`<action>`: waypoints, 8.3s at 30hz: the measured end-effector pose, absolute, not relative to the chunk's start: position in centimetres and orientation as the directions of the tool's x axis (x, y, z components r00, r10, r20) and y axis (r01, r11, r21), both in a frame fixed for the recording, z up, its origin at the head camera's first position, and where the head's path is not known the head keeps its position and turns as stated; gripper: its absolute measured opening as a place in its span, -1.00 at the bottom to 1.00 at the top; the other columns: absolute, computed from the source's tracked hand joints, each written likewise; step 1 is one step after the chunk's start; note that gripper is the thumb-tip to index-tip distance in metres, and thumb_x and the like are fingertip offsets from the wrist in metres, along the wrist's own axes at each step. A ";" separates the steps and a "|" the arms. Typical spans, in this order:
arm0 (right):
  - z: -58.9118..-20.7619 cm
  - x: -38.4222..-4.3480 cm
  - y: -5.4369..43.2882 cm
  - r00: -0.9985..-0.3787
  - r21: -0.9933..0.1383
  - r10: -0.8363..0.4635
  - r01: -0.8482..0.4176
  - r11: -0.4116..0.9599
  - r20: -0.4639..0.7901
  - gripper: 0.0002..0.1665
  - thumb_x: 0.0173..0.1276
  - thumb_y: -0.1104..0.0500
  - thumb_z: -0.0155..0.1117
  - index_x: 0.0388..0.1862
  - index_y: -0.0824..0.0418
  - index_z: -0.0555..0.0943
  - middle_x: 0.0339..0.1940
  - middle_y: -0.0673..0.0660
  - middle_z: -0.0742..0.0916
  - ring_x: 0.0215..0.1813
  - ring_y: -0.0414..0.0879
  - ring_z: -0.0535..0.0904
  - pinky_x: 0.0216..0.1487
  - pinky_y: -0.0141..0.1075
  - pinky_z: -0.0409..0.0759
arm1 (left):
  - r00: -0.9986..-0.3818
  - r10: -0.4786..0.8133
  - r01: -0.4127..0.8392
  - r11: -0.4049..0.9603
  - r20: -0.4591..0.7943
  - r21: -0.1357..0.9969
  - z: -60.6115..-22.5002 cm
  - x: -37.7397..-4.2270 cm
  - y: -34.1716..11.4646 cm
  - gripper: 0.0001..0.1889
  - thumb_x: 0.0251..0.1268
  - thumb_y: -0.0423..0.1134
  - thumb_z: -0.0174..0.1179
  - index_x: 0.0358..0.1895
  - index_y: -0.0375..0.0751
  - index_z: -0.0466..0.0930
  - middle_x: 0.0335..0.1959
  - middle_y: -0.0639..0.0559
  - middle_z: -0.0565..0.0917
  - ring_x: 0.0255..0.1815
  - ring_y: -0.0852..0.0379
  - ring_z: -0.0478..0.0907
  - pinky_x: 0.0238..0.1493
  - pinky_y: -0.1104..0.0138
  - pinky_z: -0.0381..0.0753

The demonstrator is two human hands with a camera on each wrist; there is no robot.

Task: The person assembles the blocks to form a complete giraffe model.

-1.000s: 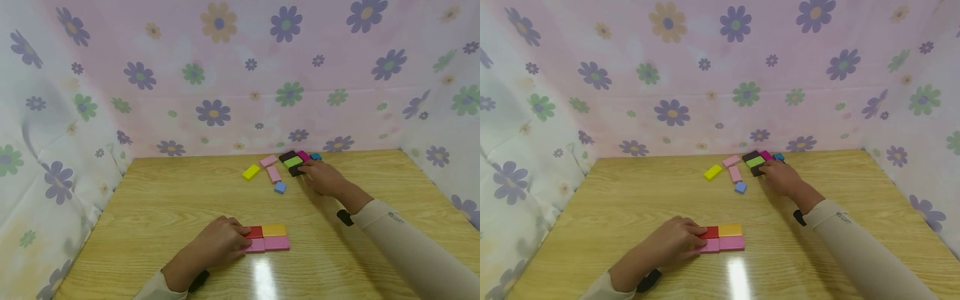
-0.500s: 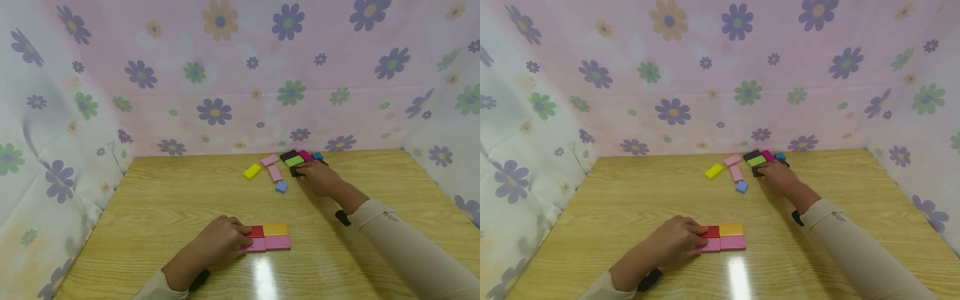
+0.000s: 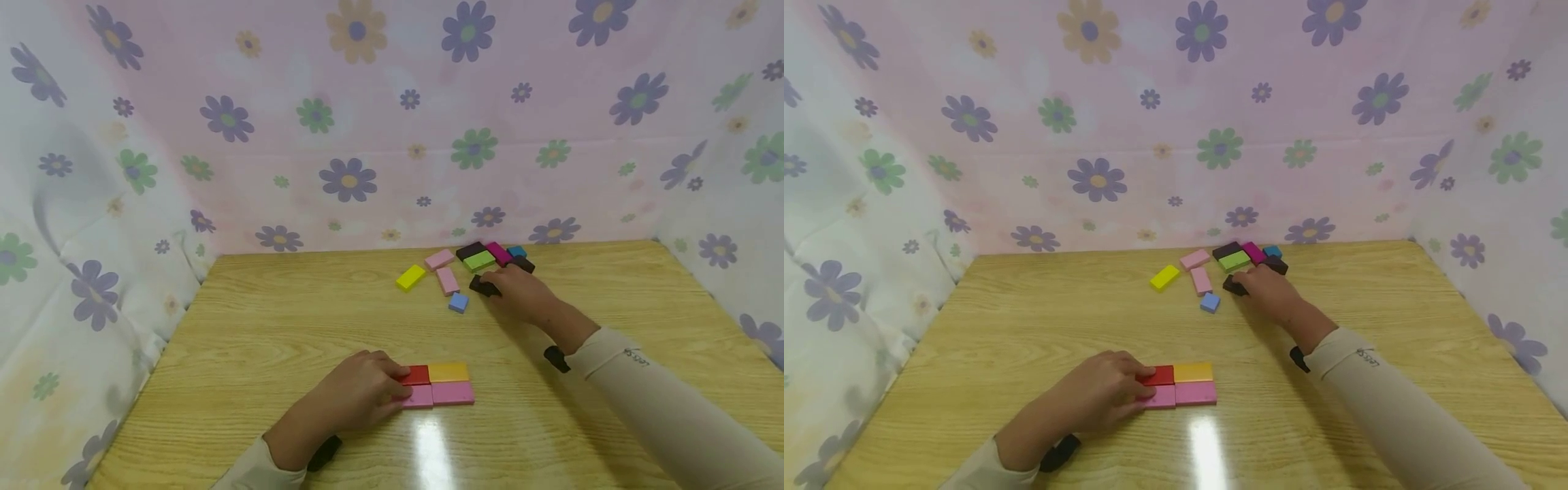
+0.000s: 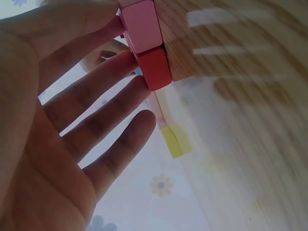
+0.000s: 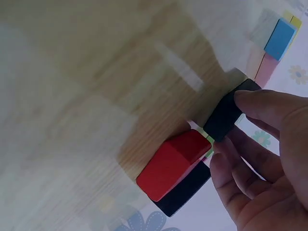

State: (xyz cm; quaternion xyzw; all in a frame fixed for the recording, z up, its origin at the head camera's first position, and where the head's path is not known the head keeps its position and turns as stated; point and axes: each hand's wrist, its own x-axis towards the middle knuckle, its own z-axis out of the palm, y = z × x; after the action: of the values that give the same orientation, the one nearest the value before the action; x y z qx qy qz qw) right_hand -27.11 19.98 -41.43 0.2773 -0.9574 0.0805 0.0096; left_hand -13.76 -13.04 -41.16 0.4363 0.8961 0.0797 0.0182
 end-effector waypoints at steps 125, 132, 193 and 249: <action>-40.1 -26.7 13.7 -0.831 -0.134 -0.556 -0.553 0.822 0.023 -0.65 0.45 0.17 0.24 0.15 0.25 0.65 0.22 0.30 0.64 0.18 0.23 0.61 0.11 0.05 0.64 | -0.585 0.803 0.800 0.549 0.112 0.241 -42.0 -14.6 -13.5 -0.77 0.40 -0.24 0.21 0.00 0.03 0.79 0.06 0.12 0.74 0.05 0.18 0.60 0.14 0.36 0.59; -40.7 -29.3 13.4 -0.842 -0.207 -0.537 -0.518 0.830 -0.047 -0.56 0.52 0.08 0.14 0.26 0.26 0.58 0.39 0.30 0.54 0.34 0.27 0.50 0.18 0.10 0.60 | -0.576 0.808 0.810 0.543 0.124 0.221 -42.1 -14.7 -13.4 -0.77 0.41 -0.22 0.20 0.00 0.04 0.79 0.05 0.14 0.74 0.05 0.19 0.61 0.16 0.36 0.59; -39.7 -10.8 15.7 -0.631 -0.074 -0.704 -0.759 0.647 0.326 -0.29 0.16 -0.10 0.54 0.28 0.08 0.61 0.09 0.02 0.69 0.10 -0.06 0.62 0.01 -0.15 0.71 | -0.576 0.807 0.811 0.544 0.129 0.214 -41.7 -14.5 -13.3 -0.79 0.33 -0.18 0.29 -0.04 0.01 0.81 0.02 0.11 0.74 0.01 0.16 0.60 0.12 0.33 0.60; -39.6 -14.1 16.3 -0.717 -0.059 -0.618 -0.667 0.743 0.324 -0.55 0.19 0.05 0.52 0.06 0.13 0.72 -0.04 0.10 0.71 0.00 0.00 0.62 -0.05 -0.09 0.70 | -0.585 0.804 0.800 0.551 0.107 0.237 -41.8 -14.6 -13.3 -0.78 0.34 -0.18 0.29 -0.01 -0.01 0.80 0.04 0.11 0.74 0.04 0.16 0.60 0.14 0.33 0.59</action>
State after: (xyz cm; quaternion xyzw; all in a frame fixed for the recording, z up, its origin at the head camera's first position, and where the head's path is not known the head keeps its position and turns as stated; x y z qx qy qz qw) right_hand -14.06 16.28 -39.58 0.3482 -0.9224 0.0862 0.1431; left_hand -14.59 -13.29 -41.75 0.4555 0.8805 0.1312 0.0071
